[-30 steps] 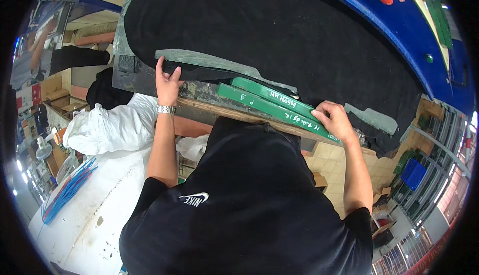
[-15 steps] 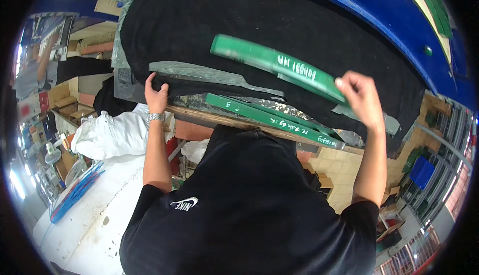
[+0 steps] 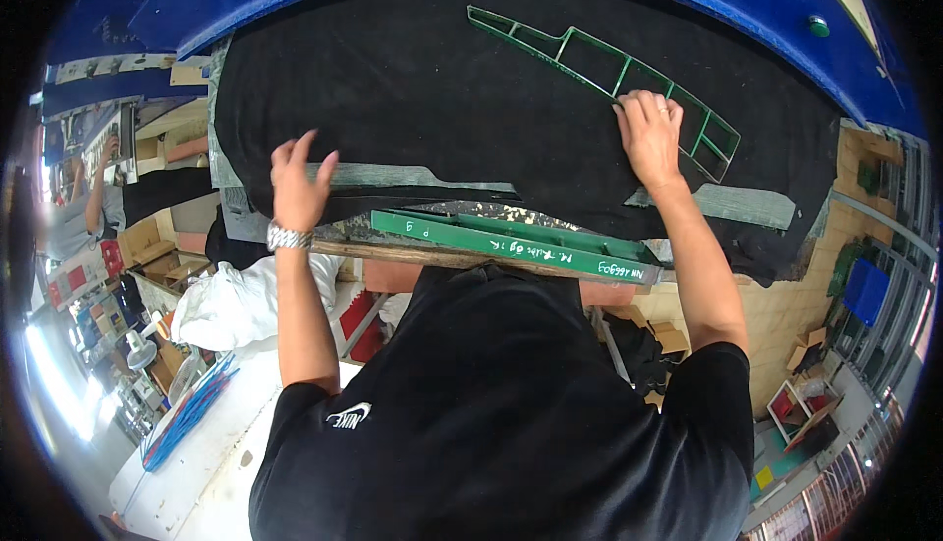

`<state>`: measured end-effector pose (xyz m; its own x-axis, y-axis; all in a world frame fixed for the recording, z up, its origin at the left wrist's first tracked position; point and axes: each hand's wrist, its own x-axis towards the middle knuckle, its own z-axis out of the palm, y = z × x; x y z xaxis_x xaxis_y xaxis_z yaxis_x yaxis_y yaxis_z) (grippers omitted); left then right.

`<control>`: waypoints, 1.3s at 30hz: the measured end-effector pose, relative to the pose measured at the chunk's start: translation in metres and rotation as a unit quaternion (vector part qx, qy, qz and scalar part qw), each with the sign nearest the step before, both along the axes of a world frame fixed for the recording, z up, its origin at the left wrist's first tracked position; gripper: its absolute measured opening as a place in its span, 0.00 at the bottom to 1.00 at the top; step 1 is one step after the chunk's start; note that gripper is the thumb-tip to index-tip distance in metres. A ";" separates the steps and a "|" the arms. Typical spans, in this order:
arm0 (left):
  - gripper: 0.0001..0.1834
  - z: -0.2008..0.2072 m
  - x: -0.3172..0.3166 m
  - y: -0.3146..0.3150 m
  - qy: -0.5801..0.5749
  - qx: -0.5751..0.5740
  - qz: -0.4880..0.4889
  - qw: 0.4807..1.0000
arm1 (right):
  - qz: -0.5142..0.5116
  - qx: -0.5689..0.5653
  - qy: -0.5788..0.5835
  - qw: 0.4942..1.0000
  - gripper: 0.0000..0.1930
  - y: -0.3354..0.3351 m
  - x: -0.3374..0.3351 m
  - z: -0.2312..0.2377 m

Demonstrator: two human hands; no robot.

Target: The worker uses a metal die and an industrial press to cut shoe components from a sheet of black material.

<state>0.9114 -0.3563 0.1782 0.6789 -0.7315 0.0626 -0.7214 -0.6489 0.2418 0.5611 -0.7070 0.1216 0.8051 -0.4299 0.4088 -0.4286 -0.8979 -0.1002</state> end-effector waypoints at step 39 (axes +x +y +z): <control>0.45 -0.068 0.184 0.140 0.025 0.064 0.365 0.928 | -0.052 0.182 0.194 0.963 0.49 -0.057 0.002 0.053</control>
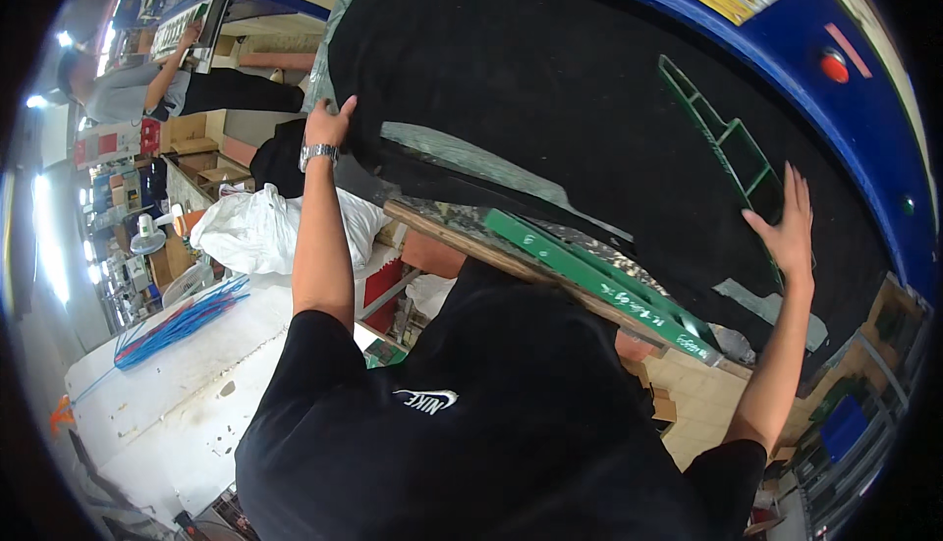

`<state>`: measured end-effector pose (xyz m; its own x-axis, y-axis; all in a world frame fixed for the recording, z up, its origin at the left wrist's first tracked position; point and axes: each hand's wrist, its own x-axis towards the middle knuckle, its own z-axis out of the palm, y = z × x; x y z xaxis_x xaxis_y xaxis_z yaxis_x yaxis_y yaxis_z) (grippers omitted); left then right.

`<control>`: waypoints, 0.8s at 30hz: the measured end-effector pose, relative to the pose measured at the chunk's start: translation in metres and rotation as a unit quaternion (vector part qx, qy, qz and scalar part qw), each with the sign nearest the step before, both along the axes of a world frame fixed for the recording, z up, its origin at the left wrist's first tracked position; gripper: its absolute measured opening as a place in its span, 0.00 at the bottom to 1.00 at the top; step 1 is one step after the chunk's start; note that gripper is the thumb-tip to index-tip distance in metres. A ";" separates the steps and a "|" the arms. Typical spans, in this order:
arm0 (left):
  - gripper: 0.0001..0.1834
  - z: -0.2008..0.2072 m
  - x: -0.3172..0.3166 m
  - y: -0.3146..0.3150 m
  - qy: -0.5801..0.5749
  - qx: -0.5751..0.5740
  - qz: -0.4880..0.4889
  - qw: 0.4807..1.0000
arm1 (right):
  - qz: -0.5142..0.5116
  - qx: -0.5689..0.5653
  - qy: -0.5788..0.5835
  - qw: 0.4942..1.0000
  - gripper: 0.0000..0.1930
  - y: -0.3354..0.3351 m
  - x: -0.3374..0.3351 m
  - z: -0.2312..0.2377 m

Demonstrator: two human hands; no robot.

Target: The worker uses a metal die and an industrial press to cut shoe components from a sheet of black material.

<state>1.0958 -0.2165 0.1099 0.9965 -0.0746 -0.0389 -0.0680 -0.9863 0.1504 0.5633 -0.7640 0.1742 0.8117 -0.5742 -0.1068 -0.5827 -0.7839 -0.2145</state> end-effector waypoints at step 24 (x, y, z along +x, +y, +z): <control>0.23 0.011 0.026 0.014 0.113 -0.209 -0.090 0.967 | 0.156 0.041 0.051 0.986 0.44 0.217 0.243 0.002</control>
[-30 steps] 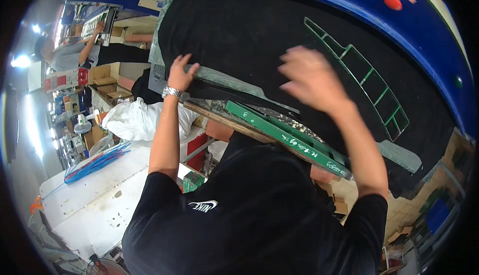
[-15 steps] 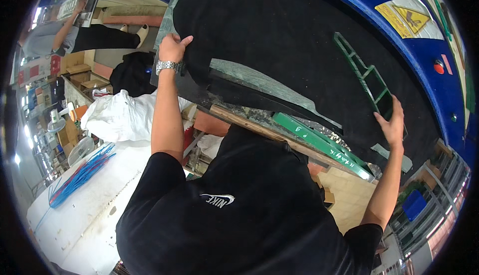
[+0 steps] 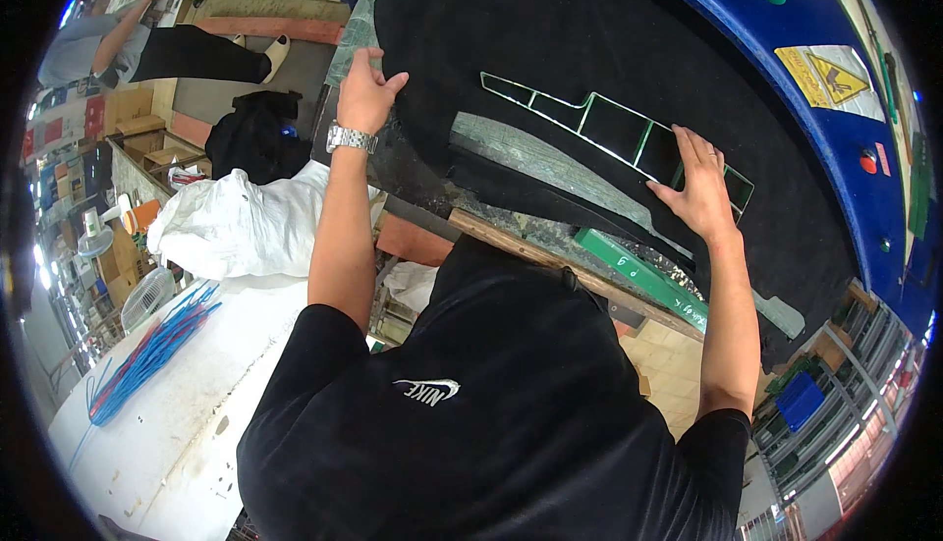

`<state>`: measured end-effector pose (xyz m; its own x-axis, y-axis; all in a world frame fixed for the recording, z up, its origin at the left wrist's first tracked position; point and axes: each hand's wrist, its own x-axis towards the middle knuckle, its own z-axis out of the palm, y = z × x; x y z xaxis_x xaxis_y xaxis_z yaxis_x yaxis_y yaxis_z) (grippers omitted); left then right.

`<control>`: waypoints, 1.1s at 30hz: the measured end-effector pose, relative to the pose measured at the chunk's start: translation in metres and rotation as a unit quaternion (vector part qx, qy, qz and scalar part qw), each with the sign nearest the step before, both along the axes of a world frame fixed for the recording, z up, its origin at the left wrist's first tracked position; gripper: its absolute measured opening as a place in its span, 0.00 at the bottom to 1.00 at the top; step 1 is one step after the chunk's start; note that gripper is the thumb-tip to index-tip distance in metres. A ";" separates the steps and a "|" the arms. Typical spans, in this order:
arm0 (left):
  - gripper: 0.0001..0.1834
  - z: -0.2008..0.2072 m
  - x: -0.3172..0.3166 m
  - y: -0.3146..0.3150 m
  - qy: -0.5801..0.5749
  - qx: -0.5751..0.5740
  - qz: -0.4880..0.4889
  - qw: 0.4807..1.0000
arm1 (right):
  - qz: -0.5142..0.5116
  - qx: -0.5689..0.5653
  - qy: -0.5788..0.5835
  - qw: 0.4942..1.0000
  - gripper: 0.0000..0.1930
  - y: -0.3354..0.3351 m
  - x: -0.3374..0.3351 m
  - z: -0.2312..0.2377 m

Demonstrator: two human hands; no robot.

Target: The worker uses a metal die and an industrial press to cut shoe components from a sheet of black material.

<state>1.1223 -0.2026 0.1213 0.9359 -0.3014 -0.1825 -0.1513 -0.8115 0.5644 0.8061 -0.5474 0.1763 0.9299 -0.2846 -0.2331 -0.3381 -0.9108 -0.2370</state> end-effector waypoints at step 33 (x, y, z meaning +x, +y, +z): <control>0.19 -0.028 -0.051 -0.042 -0.184 -0.096 -0.255 0.944 | -0.346 0.048 -0.094 0.932 0.33 0.008 -0.152 -0.016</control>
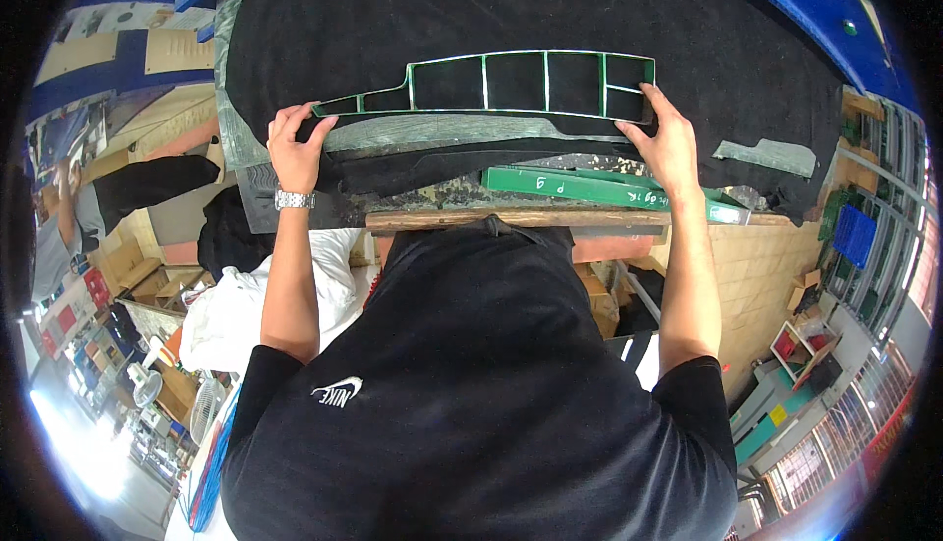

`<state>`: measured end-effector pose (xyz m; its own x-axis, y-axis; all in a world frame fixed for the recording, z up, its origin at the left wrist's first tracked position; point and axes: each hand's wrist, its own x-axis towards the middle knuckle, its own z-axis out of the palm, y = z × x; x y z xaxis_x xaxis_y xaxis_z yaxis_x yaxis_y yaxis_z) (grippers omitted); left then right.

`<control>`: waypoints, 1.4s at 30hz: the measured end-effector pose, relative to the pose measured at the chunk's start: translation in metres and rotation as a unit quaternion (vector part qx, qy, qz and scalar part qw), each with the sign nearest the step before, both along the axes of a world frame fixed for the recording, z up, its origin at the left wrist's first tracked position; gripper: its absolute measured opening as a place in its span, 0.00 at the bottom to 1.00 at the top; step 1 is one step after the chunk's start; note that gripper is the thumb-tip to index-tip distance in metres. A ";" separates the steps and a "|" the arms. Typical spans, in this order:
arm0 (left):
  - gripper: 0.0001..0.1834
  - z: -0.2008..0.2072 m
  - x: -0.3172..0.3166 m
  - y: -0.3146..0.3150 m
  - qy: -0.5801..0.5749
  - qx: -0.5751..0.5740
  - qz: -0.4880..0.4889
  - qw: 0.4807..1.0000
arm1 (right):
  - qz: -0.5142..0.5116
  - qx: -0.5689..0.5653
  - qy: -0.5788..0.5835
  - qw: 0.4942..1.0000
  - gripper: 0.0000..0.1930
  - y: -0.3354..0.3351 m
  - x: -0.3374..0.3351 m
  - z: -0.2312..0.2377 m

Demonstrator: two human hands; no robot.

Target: The worker uses a metal die and an industrial press to cut shoe components from a sheet of black material.

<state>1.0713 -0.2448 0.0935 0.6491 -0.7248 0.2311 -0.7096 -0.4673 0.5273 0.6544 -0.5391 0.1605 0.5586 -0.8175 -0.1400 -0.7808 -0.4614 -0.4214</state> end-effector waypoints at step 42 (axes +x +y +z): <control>0.10 0.078 -0.086 -0.055 0.251 -0.060 -0.240 0.936 | 0.107 0.189 0.138 0.966 0.15 0.036 -0.061 0.075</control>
<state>0.9849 -0.3000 0.1713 0.3045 -0.9489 0.0830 -0.4711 -0.0743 0.8789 0.5935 -0.5031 0.2358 0.6077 -0.5490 -0.5739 -0.7914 -0.4790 -0.3798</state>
